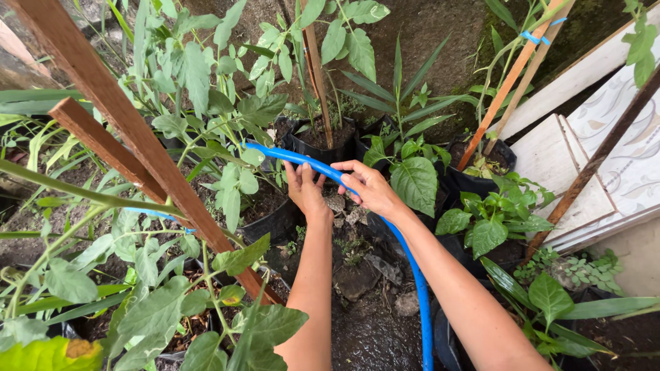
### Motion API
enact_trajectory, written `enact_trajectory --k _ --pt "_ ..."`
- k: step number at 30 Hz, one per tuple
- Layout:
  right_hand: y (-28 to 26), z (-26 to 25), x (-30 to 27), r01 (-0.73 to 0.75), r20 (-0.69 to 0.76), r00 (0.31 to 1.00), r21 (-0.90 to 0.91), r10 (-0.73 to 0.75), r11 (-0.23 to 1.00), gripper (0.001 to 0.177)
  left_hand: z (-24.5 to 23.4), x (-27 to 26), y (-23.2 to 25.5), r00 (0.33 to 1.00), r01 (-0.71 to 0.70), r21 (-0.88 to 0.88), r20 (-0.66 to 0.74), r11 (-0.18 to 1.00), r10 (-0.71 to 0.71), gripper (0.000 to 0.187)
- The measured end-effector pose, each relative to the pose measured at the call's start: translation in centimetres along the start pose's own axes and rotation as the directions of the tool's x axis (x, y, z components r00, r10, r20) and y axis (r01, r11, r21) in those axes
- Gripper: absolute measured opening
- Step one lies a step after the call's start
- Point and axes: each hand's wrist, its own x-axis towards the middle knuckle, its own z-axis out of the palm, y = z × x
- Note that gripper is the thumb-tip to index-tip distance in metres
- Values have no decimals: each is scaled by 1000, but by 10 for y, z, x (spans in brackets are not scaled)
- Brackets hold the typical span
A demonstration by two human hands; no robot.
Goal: The person waters various potted plants and garden areas using a blue hose, moving the hose to different locations and plants throughout the episode.
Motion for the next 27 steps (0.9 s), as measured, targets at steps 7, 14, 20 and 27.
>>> enact_trajectory --k 7,14,20,27 --pt "9 1 6 45 -28 999 2 -44 999 38 -4 4 -3 998 -28 -12 63 1000 28 61" --pt "11 5 5 102 -24 994 -64 -104 993 37 -9 7 -13 999 -26 -30 37 999 27 62" --pt "-39 -9 -18 -99 14 995 -162 103 982 35 14 -15 3 1000 23 19 13 1000 -23 71" --pt "-100 -71 -55 -147 119 974 -321 194 936 37 81 -70 26 984 98 33 148 995 -101 76"
